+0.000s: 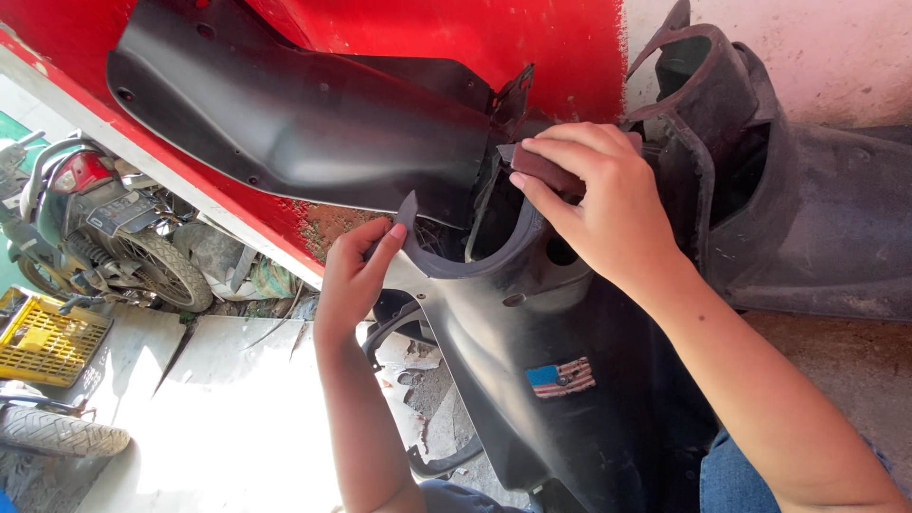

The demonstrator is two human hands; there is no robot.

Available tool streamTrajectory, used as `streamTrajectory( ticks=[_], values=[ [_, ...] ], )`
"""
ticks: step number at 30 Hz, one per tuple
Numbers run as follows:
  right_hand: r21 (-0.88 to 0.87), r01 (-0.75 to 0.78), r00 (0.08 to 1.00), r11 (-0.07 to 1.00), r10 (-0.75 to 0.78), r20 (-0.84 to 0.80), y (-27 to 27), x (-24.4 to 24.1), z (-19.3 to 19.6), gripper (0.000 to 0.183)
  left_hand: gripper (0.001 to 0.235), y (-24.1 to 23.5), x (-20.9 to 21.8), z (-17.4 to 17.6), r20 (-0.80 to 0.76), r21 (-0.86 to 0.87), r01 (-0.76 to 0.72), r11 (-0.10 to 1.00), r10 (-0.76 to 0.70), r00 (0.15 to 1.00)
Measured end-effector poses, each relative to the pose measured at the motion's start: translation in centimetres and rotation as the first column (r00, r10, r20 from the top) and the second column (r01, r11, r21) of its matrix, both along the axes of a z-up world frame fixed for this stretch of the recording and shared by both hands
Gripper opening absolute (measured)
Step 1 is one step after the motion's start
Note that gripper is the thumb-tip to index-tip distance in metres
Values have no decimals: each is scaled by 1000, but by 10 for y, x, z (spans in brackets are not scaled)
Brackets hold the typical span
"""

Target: The person sands a plastic motorcycle fairing panel with sandpaper.

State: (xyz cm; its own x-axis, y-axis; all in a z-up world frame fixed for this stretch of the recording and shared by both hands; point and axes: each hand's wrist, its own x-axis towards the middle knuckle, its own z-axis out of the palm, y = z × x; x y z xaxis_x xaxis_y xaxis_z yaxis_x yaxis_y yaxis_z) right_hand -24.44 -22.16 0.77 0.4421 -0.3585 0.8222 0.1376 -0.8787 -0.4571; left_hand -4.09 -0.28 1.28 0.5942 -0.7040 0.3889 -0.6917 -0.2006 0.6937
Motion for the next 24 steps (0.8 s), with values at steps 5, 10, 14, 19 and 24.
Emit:
streamTrajectory(
  ticks=[5,10,14,19,24],
  values=[
    [-126,-62,989,990,78,123,-3,5,-5,22,34,1,-1,0,-2,-14,13,1000,-13,1000],
    [-103,-114,977,988,131,170,-16,5,-12,20,34,0,-1,-1,-19,-17,19,1000,-19,1000],
    [-452,-132,966,882,217,141,-10,8,-18,29,35,0,0,0,-13,-8,15,1000,-16,1000],
    [-493,-266,946,828,323,32,9,-5,-12,34,37,1,-1,0,5,-9,5,1000,-5,1000],
    [-404,-264,963,876,263,-61,6,-15,6,24,35,-2,-8,5,18,-5,11,1000,-11,1000]
  ],
)
